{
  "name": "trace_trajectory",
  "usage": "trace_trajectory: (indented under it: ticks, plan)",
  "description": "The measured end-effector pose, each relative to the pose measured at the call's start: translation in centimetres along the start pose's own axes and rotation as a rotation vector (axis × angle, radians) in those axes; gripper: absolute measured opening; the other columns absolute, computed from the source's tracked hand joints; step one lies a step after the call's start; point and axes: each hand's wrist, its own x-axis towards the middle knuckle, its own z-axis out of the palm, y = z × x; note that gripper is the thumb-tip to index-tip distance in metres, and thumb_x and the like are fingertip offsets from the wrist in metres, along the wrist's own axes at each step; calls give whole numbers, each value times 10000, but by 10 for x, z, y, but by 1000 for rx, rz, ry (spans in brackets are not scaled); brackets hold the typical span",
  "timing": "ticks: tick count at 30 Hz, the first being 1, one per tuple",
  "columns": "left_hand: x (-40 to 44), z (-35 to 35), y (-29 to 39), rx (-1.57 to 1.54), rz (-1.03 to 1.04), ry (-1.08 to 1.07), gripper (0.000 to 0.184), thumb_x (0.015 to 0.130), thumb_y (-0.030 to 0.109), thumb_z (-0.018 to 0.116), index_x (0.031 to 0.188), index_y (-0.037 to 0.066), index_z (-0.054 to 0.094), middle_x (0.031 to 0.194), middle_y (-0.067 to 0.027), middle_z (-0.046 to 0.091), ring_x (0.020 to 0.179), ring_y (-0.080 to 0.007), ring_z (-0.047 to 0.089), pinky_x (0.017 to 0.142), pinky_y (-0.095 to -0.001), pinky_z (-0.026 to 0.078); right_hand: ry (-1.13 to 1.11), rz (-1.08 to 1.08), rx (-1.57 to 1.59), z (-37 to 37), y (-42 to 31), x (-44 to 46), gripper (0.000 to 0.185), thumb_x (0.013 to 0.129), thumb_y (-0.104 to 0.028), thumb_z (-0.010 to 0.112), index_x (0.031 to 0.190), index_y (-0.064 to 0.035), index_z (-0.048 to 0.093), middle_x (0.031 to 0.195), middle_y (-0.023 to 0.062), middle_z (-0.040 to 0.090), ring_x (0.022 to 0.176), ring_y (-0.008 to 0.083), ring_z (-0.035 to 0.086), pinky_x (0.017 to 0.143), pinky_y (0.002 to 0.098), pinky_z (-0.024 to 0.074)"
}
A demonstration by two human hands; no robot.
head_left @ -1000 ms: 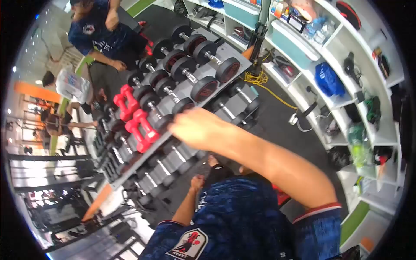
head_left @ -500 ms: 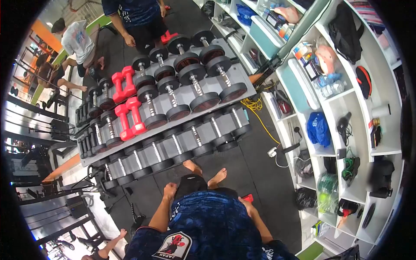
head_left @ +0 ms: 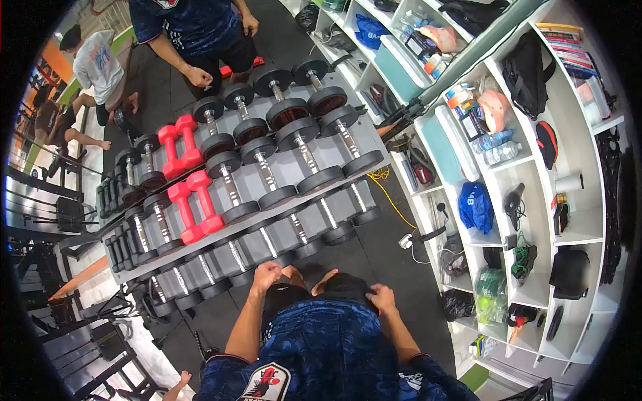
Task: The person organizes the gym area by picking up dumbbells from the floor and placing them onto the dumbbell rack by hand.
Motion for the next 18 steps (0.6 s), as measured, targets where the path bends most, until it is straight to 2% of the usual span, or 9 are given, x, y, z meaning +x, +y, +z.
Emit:
trace_trajectory:
  ticks: [3, 5, 7, 9, 11, 13, 15, 16, 18]
  plan:
    - [-9, 12, 89, -29, 22, -208, 196, 891, 212, 604, 838, 25, 633, 651, -15, 613, 537, -88, 551, 482, -231, 432, 134, -11, 189, -30, -37, 16, 236, 725, -144, 735, 940, -59, 689, 794, 98, 685, 725, 213, 665, 700, 336, 520]
    - [-5, 24, 142, -79, 91, -206, 196, 906, 210, 597, 834, 29, 619, 633, -7, 592, 528, -78, 539, 473, -225, 424, 198, -101, 215, -41, -40, 39, 191, 782, -101, 685, 961, -34, 676, 715, 60, 674, 625, 118, 631, 601, 276, 499]
    - [10, 34, 185, -142, 190, -185, 185, 914, 207, 587, 847, 37, 612, 628, 0, 572, 529, -64, 530, 474, -215, 425, 172, -135, 303, -57, -54, 55, 159, 804, -64, 655, 957, -25, 672, 692, 44, 658, 600, 95, 613, 563, 256, 484]
    - [40, 42, 212, -203, 365, -116, 139, 918, 176, 572, 900, 44, 612, 680, -8, 594, 556, -71, 549, 484, -222, 435, 153, -185, 337, -70, -65, 66, 142, 820, -38, 632, 957, -20, 669, 686, 36, 650, 588, 87, 605, 539, 244, 476]
    - [66, 51, 243, -162, 369, 65, 151, 879, 161, 592, 972, 45, 615, 718, -35, 623, 622, -114, 594, 553, -256, 479, 145, -255, 316, -79, -77, 78, 138, 831, -24, 619, 960, -20, 668, 696, 38, 652, 591, 93, 608, 529, 240, 476]
    - [106, 58, 257, 27, 436, 282, 259, 810, 177, 632, 1015, 22, 601, 773, -92, 649, 706, -211, 632, 647, -317, 504, 81, -201, 436, -87, -92, 87, 140, 843, -47, 619, 974, -22, 663, 725, 48, 651, 602, 98, 615, 535, 247, 492]
    - [138, 64, 273, 256, 470, 434, 403, 770, 199, 654, 1097, -13, 553, 844, -109, 649, 754, -208, 637, 697, -318, 512, 17, -216, 413, -89, -88, 101, 146, 854, -66, 623, 991, -34, 662, 743, 48, 654, 619, 102, 625, 553, 255, 504]
    - [154, 67, 281, 340, 395, 476, 518, 737, 277, 688, 1136, -16, 535, 960, -167, 655, 883, -285, 643, 805, -360, 503, 23, -256, 364, -91, -85, 107, 148, 857, -74, 626, 997, -38, 661, 749, 47, 654, 623, 104, 626, 559, 256, 507]
    - [185, 80, 298, 457, 250, 579, 523, 717, 292, 703, 1107, -23, 556, 1000, -183, 651, 921, -323, 634, 823, -367, 504, 40, -305, 305, -97, -79, 116, 149, 864, -87, 629, 1003, -43, 660, 749, 45, 653, 625, 107, 624, 577, 259, 513]
